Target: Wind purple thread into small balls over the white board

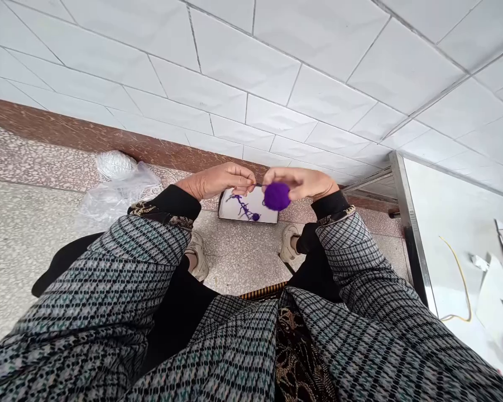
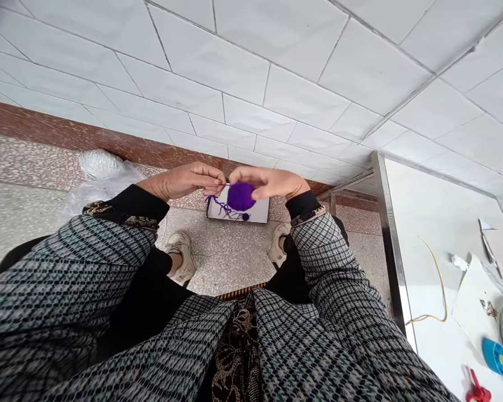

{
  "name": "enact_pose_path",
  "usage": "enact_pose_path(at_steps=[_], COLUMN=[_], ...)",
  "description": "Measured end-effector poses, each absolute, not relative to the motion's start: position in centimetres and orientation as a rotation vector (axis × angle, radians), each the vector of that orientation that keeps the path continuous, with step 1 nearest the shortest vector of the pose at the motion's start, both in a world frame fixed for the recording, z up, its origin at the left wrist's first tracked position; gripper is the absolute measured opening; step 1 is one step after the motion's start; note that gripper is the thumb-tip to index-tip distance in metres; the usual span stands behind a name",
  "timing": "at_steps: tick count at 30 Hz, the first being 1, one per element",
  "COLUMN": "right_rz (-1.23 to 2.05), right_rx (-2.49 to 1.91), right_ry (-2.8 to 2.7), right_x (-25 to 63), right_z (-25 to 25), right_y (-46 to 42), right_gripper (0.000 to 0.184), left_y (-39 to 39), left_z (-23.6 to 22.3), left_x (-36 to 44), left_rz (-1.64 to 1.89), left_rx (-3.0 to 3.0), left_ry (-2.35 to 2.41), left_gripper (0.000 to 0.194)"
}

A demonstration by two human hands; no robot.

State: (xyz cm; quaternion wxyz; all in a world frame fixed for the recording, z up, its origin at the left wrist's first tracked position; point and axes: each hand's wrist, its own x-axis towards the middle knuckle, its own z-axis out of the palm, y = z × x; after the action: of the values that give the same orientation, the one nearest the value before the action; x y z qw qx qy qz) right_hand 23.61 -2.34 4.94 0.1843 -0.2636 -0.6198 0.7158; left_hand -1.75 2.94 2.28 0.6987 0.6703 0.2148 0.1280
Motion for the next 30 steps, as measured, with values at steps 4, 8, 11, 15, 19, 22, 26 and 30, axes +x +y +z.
enact_pose_path(at_steps=[4, 8, 11, 15, 19, 22, 26, 30], right_rz=[1.867, 1.566, 1.399, 1.177, 1.108, 1.117, 1.204, 1.122], right_rx=[-0.586, -0.686, -0.663, -0.661, -0.403, -0.093, 0.506, 1.553], right_ry=[-1.312, -1.084, -1.005, -0.909, -0.654, -0.270, 0.538, 1.289], right_x=[24.4, 26.1, 27.7, 29.3, 30.6, 31.3, 32.0, 33.0], right_z=[4.7, 5.3, 6.6, 7.9, 8.9, 10.5, 12.4, 13.1], right_y=[-2.2, -0.8, -0.4, -1.0, -1.6, -2.4, -3.7, -4.5], right_gripper=[0.084, 0.081, 0.074, 0.054, 0.040, 0.030, 0.027, 0.030], left_y=[2.6, 2.6, 2.9, 3.3, 3.4, 3.4, 3.9, 5.9], left_z=[2.0, 1.4, 0.9, 0.3, 0.2, 0.6, 0.4, -2.3], left_x=[-1.7, -1.8, -2.3, -3.2, -4.5, -5.4, -6.7, -9.8], left_rz=[0.406, 0.474, 0.531, 0.639, 0.624, 0.657, 0.681, 0.732], left_rx=[1.367, 1.272, 1.218, 1.145, 1.098, 1.056, 0.996, 1.104], left_ry=[0.468, 0.504, 0.553, 0.694, 0.854, 0.959, 1.144, 1.395], left_gripper=[0.027, 0.025, 0.026, 0.024, 0.022, 0.013, 0.006, 0.018])
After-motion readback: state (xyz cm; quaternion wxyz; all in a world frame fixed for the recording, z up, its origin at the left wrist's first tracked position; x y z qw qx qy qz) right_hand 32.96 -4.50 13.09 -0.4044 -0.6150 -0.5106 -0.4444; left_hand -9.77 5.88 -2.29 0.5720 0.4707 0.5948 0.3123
